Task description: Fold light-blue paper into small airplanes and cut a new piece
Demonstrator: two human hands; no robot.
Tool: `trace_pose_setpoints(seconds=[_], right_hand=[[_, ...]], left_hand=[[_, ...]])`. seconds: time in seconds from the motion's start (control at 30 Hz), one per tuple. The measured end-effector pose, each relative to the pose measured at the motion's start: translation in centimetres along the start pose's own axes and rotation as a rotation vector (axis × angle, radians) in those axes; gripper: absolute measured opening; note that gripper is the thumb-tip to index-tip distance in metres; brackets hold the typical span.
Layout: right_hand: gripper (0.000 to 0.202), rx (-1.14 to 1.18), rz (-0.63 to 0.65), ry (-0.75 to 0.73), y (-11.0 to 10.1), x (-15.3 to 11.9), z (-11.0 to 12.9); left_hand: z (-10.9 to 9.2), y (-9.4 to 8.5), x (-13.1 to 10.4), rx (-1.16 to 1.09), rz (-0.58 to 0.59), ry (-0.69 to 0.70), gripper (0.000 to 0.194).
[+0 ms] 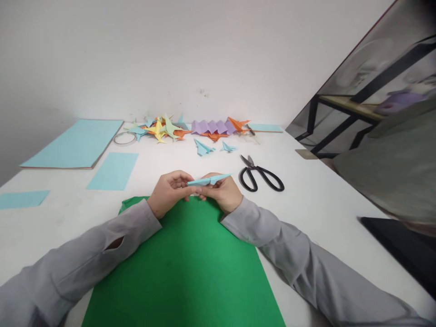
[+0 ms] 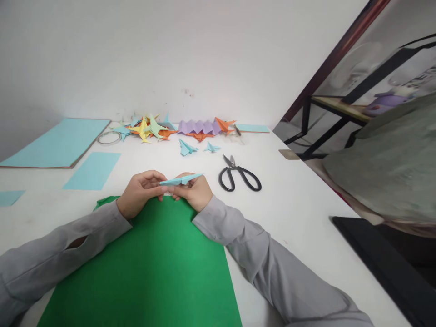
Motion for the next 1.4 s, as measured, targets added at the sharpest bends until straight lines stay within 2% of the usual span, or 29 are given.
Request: trace_pose_setpoints(seconds=[0.43,0.77,0.9,1.07,1.2,1.3,1.4], right_hand=[[0.026,-0.090,0.004,-0.054,0.1,-0.3,0.8],[0.026,-0.090,0.014,-0.058,0.2,-0.3,0.7],[0.025,-0.066,-0.009,-0.081,-0.1,-0.1,0.5],[0.024,-0.064,0.002,-0.065,0.0,-0.2,0.2],[0.026,-0.079,0.002,-0.073,0.2,-0.4,0.4],[0.037,-0.027,0.032,-0.070,0.4,-0.5,0.5],[0.035,0.027,-0.013,-0.058,-0.1,-0.3,0.4]], left_hand=[[-1.0,-0.3,-0.1,0.140,-0.016,0.242,0.010],[-1.2,-0.3,-0.1,0.129,-0.039,0.211,0.013],[-0.9,0.0,-0.2,0.044,0.002,0.158,0.019],[-0.8,0.2,-0.2,0.044,0.034,0.170,0.012],[-0.7,-0.3,0.0,0.028,-0.029,0.178,0.004],[-0.9,-0.9,0.2,0.006,-0.106,0.191,0.006],[-1.1,-1.1,0.2,0.008,-0.136,0.211,0.007]])
Point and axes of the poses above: each hand's wrist, its own x-axis towards the middle knuckle, its own y-axis out of the palm, z = x × y, the point moved 7 cm from there along x, towards the middle knuckle, and after that the axes turned 12 degrees about -z, right-handed, at the moved point
